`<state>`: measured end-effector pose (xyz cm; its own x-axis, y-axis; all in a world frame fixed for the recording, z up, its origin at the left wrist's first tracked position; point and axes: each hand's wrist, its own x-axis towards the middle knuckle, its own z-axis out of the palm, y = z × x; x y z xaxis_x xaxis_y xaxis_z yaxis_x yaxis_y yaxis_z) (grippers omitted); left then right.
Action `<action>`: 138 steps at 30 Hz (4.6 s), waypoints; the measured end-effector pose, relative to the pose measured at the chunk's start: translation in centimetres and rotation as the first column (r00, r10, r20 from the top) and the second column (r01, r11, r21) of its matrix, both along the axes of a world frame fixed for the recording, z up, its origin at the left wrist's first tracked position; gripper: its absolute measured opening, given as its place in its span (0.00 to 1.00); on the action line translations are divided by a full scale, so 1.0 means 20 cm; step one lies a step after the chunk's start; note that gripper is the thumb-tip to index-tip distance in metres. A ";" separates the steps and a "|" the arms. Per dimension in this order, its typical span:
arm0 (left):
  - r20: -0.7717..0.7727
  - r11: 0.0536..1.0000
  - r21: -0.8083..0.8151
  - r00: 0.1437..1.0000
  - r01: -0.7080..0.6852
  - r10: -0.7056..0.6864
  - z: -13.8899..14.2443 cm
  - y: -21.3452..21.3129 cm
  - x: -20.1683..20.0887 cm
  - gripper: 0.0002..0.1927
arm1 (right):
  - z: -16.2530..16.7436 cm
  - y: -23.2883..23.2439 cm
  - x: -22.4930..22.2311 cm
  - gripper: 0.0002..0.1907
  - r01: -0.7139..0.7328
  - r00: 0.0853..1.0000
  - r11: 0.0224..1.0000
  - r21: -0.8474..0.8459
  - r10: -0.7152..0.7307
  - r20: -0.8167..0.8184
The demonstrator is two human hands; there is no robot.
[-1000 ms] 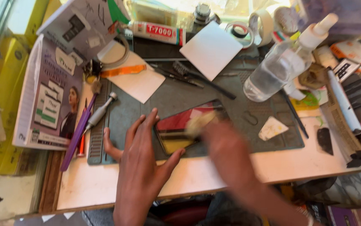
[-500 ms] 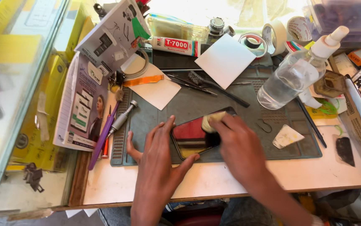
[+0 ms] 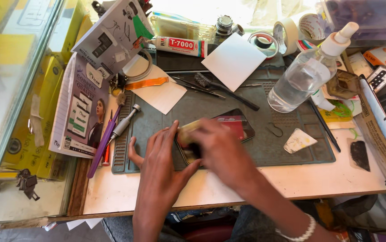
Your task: The person removes green rubber bands from a smartphone, wipes the screen with a cloth and spray, then uses a screwdriver to remove screws from the phone's back. The person handles the phone, rubber bands, cloth, spray bottle, screwdriver, and tape.
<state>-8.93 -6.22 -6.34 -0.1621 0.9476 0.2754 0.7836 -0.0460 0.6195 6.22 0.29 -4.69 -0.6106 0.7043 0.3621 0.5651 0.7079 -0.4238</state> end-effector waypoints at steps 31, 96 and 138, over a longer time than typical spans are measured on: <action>0.027 0.993 -0.105 0.998 -0.045 0.048 -0.03 0.03 0.01 0.63 | -0.29 -0.14 0.06 0.24 0.020 0.998 0.988 0.154 -0.010 -0.069; -0.208 1.000 0.001 0.978 -0.021 0.021 -0.11 -0.02 0.03 0.45 | 0.04 0.02 0.27 0.28 0.435 0.852 0.872 0.224 -0.479 0.210; -0.232 0.964 -0.012 0.937 0.267 -0.262 0.05 0.27 0.31 0.49 | -0.19 -0.22 0.66 0.23 0.697 0.687 0.712 0.086 -0.628 -0.365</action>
